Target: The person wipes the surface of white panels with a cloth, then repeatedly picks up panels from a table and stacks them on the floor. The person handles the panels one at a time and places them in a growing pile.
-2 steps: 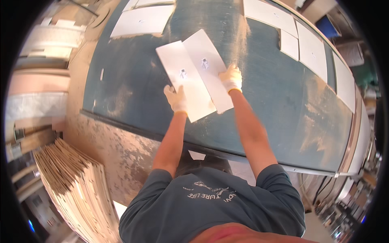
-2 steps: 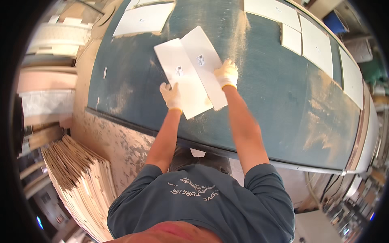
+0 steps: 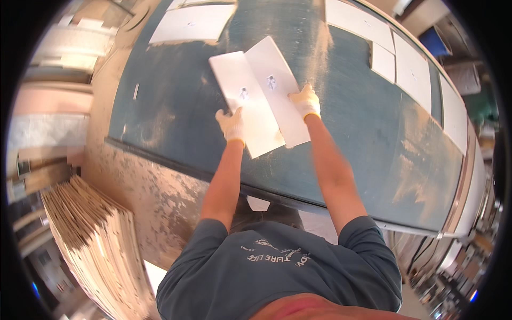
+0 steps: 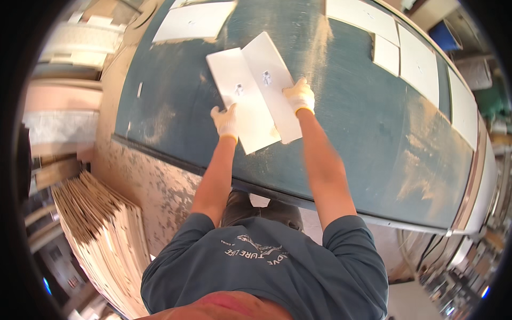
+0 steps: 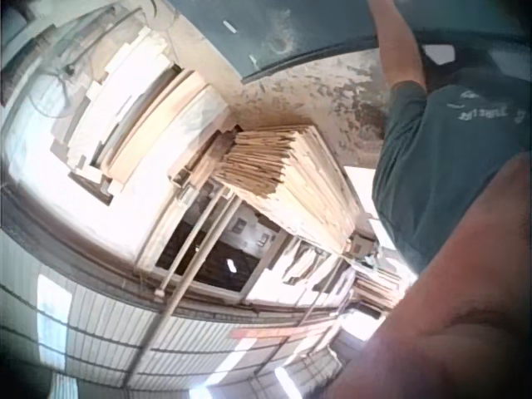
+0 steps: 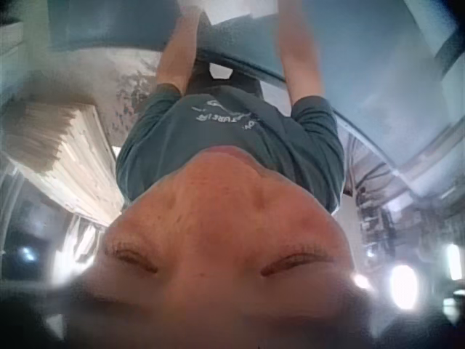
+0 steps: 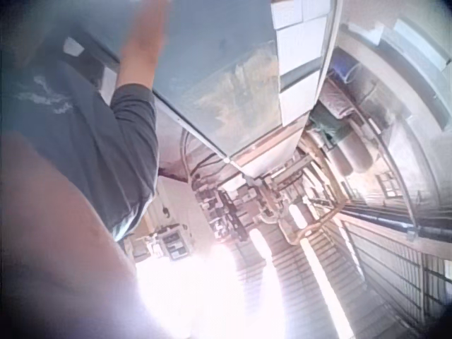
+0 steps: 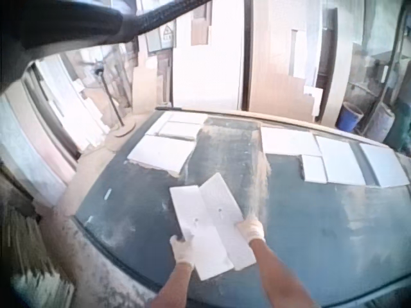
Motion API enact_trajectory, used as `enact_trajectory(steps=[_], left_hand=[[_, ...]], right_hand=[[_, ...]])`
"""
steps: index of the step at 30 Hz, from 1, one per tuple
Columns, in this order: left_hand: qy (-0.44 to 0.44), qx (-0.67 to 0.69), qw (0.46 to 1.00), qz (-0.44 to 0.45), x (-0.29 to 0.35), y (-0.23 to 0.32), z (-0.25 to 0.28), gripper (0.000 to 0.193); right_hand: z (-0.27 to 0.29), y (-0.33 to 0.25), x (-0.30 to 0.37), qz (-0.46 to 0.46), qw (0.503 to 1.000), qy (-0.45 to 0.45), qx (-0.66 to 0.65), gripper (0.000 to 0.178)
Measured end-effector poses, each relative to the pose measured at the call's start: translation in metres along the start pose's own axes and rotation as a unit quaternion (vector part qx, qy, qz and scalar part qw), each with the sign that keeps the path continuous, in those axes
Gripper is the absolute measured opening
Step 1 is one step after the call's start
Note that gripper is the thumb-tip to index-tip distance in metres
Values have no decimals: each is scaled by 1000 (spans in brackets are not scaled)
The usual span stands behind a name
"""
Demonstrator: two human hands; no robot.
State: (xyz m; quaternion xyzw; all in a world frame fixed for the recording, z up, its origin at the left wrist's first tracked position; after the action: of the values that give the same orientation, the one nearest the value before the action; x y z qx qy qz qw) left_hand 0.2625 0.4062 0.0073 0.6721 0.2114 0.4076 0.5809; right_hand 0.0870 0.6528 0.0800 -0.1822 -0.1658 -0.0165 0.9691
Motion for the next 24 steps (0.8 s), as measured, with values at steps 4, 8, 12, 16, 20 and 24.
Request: enact_trajectory(steps=[4,8,12,16,20,24], left_hand=[[-130,-60,984,103,-2,24,-12,38],[-89,-199,976,16,42,102,57,39],[63,-470,875,-93,179,176,243,38],[204,-432,878,-44,370,152,463,35],[319,-401,859,21,586,53,612,25],[425,-295,811,273,812,-86,684,31]], right_hand=[[2,-26,1,80,989,-113,54,51],[47,-59,46,199,940,86,262,35],[76,-41,156,324,943,-3,-79,45],[31,-18,256,322,905,-119,-251,54],[-88,-35,386,321,859,-263,-300,56],[-221,-83,570,408,766,-430,-250,53]])
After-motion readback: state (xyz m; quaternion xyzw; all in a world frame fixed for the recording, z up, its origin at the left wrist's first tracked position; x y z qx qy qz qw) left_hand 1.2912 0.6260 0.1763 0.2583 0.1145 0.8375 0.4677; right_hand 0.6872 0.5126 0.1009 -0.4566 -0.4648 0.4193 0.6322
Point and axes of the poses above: each hand's wrist, its own x-axis away from the middle knuckle, its own z-axis out of the back of the hand, y = z × x, the point moved 7 cm from there along -x, towards the middle knuckle, and after that the axes turned 7 degrees about x, right-handed, at the moved point
